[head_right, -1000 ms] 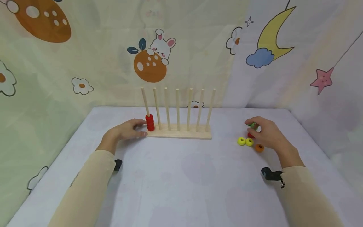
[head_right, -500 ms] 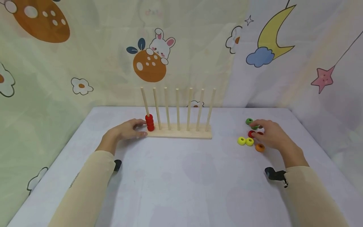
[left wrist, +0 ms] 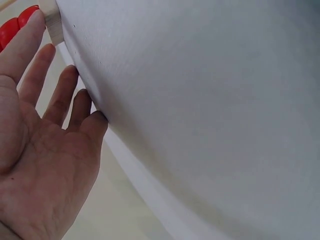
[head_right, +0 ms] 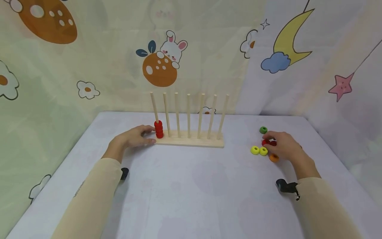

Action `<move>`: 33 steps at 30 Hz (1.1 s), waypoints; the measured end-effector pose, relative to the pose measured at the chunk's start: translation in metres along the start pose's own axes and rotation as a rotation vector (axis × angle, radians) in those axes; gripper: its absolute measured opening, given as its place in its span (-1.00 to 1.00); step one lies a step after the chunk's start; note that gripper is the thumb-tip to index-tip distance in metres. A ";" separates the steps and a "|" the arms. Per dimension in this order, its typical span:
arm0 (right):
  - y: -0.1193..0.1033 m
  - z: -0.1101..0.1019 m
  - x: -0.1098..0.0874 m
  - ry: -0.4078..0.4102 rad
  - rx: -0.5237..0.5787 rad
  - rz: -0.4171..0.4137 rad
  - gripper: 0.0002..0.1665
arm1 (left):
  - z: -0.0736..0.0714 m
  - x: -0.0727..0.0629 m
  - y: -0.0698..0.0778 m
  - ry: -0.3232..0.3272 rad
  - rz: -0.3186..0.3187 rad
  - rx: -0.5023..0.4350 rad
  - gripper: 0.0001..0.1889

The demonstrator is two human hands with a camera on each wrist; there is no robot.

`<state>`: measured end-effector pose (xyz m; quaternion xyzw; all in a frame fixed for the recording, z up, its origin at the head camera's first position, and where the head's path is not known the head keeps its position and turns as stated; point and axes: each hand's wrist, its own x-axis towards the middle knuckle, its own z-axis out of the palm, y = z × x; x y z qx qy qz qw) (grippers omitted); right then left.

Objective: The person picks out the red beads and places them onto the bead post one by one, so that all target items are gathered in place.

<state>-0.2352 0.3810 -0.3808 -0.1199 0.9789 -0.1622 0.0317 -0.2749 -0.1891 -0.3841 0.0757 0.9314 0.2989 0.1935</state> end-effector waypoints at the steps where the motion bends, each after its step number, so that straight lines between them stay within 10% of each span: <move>1: -0.001 0.001 0.000 0.007 -0.002 -0.005 -0.58 | 0.000 0.000 0.001 0.001 -0.003 0.002 -0.34; 12: -0.004 -0.001 -0.004 0.036 0.014 0.053 -0.53 | 0.001 0.001 0.003 0.012 -0.019 0.008 -0.35; 33: -0.035 -0.004 0.001 0.348 0.194 -0.051 -0.67 | 0.001 0.000 0.000 -0.001 -0.009 0.003 -0.34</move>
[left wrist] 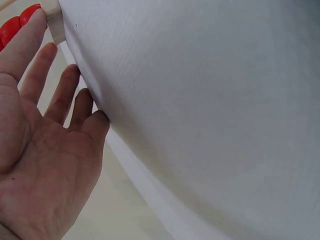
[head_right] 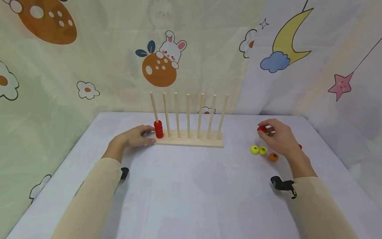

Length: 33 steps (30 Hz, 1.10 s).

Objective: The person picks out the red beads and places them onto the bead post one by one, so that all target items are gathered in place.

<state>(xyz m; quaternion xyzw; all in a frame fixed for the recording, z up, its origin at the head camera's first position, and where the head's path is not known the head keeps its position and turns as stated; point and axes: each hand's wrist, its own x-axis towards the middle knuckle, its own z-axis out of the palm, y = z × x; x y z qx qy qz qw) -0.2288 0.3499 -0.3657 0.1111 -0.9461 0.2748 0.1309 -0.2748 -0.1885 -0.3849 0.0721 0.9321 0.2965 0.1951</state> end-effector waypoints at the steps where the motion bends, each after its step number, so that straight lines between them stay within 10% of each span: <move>1: -0.001 0.001 0.000 0.012 0.002 -0.025 -0.68 | 0.000 0.000 0.000 -0.002 0.004 0.003 -0.35; 16: -0.023 0.015 0.006 0.156 0.072 -0.249 -0.65 | 0.000 -0.001 0.002 0.000 0.017 0.008 -0.36; 33: -0.052 0.024 0.010 0.093 0.161 -0.402 -0.43 | -0.003 -0.004 0.000 -0.015 0.029 -0.003 -0.38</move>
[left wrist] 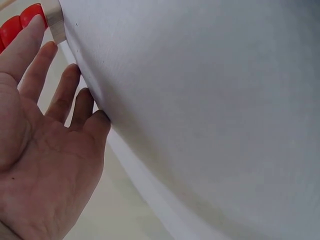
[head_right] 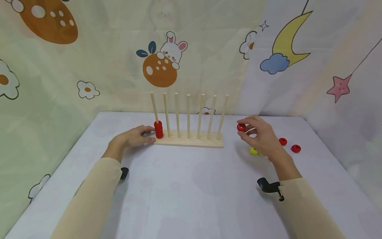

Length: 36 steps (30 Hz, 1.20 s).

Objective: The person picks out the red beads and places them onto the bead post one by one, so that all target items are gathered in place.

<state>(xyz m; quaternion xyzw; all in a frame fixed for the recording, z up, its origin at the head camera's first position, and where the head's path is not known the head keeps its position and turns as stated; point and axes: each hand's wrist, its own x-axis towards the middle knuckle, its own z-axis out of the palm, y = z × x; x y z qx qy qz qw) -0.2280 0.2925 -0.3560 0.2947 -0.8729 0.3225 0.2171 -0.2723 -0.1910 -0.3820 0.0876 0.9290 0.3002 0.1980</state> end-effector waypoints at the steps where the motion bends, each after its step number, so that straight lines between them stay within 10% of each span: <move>1: -0.001 0.000 0.000 -0.002 0.009 -0.007 -0.43 | 0.000 0.000 0.000 -0.001 -0.001 -0.003 -0.38; 36: -0.048 0.028 0.036 0.013 0.063 -0.117 -0.50 | 0.003 0.003 0.002 0.017 -0.005 0.011 -0.42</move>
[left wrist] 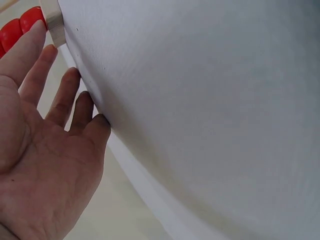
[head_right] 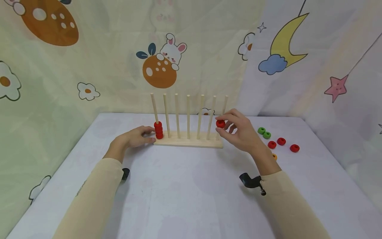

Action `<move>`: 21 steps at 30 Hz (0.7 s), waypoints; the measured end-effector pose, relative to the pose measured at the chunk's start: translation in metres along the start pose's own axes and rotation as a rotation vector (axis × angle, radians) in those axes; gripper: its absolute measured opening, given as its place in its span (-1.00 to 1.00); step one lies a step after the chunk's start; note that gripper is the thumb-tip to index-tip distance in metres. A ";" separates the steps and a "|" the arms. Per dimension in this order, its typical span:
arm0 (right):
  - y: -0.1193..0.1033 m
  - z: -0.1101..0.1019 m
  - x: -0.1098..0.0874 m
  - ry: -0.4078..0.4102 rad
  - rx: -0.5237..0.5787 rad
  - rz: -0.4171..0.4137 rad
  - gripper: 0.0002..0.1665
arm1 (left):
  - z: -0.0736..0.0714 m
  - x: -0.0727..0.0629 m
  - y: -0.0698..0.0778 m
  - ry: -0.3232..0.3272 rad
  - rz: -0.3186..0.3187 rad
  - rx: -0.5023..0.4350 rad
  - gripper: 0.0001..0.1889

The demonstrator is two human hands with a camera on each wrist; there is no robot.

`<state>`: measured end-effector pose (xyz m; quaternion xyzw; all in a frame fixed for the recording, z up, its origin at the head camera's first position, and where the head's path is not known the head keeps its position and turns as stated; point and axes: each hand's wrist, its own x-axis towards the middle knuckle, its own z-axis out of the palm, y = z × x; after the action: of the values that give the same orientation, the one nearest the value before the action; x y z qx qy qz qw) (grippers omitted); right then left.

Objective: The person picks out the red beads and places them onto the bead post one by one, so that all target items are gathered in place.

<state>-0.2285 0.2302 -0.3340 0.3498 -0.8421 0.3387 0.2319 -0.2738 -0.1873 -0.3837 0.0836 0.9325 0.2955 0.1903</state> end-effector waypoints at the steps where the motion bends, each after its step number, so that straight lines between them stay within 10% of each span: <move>1: -0.001 0.001 0.001 0.001 0.004 -0.007 -0.50 | 0.000 0.000 0.000 0.002 0.000 0.003 -0.42; 21: -0.018 0.024 0.025 0.004 0.103 -0.129 -0.51 | 0.002 -0.001 0.000 0.010 -0.015 -0.002 -0.40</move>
<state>-0.2353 0.1923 -0.3270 0.4144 -0.7988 0.3665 0.2365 -0.2719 -0.1869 -0.3851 0.0749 0.9337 0.2954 0.1879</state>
